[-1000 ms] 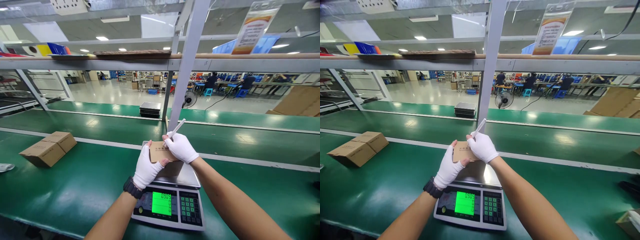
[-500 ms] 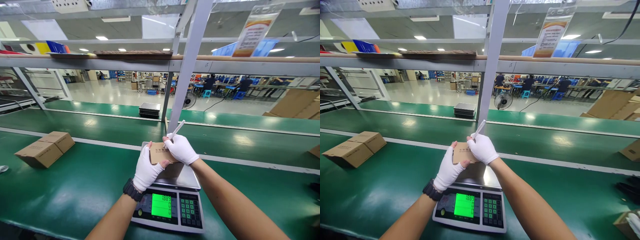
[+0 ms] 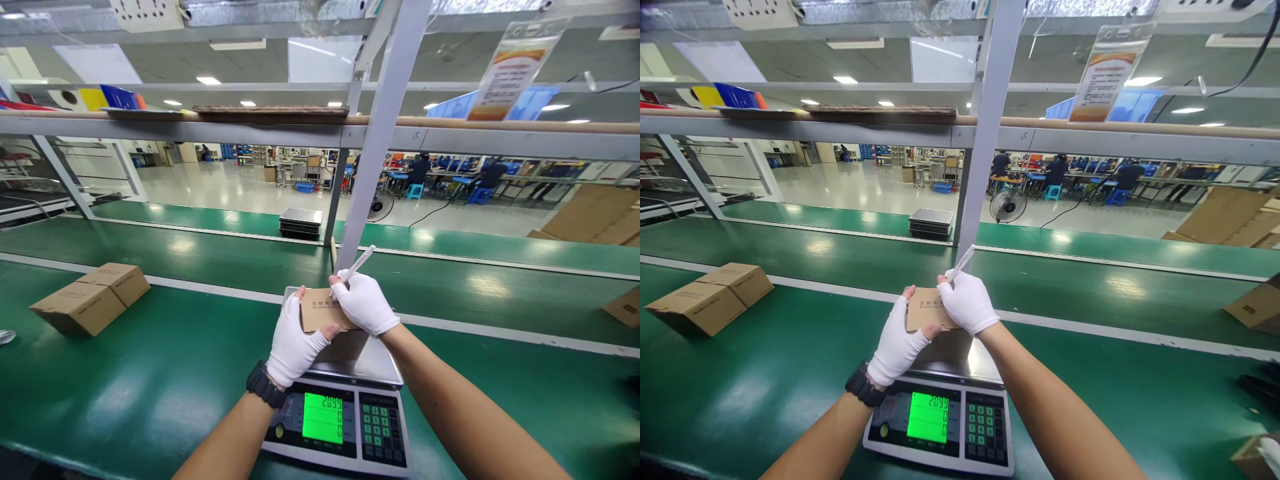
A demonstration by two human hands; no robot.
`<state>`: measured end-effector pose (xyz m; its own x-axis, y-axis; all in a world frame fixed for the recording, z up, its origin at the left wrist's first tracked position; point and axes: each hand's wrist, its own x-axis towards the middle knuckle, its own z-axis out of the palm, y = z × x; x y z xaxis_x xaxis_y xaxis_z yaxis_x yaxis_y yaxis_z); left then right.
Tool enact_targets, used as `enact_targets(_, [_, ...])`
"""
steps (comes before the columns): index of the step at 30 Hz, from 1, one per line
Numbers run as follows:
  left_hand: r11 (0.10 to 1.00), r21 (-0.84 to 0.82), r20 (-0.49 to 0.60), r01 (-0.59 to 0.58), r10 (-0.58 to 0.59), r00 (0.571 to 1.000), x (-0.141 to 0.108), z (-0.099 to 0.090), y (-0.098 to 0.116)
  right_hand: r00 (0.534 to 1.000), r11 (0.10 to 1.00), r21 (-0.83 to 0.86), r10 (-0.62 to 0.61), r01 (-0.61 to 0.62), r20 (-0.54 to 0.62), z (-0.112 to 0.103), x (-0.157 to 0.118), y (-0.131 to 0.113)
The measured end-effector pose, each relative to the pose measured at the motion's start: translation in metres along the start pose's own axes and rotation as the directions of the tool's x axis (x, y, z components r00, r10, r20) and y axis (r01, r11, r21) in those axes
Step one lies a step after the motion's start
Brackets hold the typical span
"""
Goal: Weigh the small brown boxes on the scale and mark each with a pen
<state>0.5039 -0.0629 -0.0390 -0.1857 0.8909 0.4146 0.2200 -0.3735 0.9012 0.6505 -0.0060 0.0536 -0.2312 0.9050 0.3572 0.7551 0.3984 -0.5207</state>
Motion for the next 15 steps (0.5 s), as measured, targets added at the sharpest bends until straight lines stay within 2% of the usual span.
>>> enact_targets(4, [1.0,0.003,0.003,-0.003,0.003,1.0,-0.001,-0.002,0.002,0.999,0.989,0.145,0.038,-0.034,-0.025,0.0,-0.001,0.006])
enact_targets(7, [0.985,0.135,-0.096,-0.106,0.12,0.988,-0.014,0.002,0.011,0.986,0.945,0.322,0.095,-0.047,-0.136,0.001,-0.009,0.007])
enact_targets(8, [0.958,0.24,-0.143,-0.158,0.196,0.97,-0.02,0.005,0.014,0.979,0.928,0.372,0.103,-0.032,-0.175,0.002,-0.014,0.005])
enact_targets(10, [0.847,0.479,-0.181,-0.229,0.351,0.919,-0.03,0.009,0.021,0.973,0.896,0.443,0.088,0.016,-0.212,0.006,-0.026,-0.004])
enact_targets(13, [0.669,0.693,-0.094,-0.27,0.454,0.886,-0.035,0.0,0.026,0.987,0.862,0.503,0.018,0.067,-0.163,0.013,-0.044,-0.026])
enact_targets(15, [0.622,0.721,-0.029,-0.304,0.466,0.884,-0.029,-0.02,0.024,0.992,0.837,0.538,-0.041,0.097,-0.116,0.016,-0.052,-0.036])
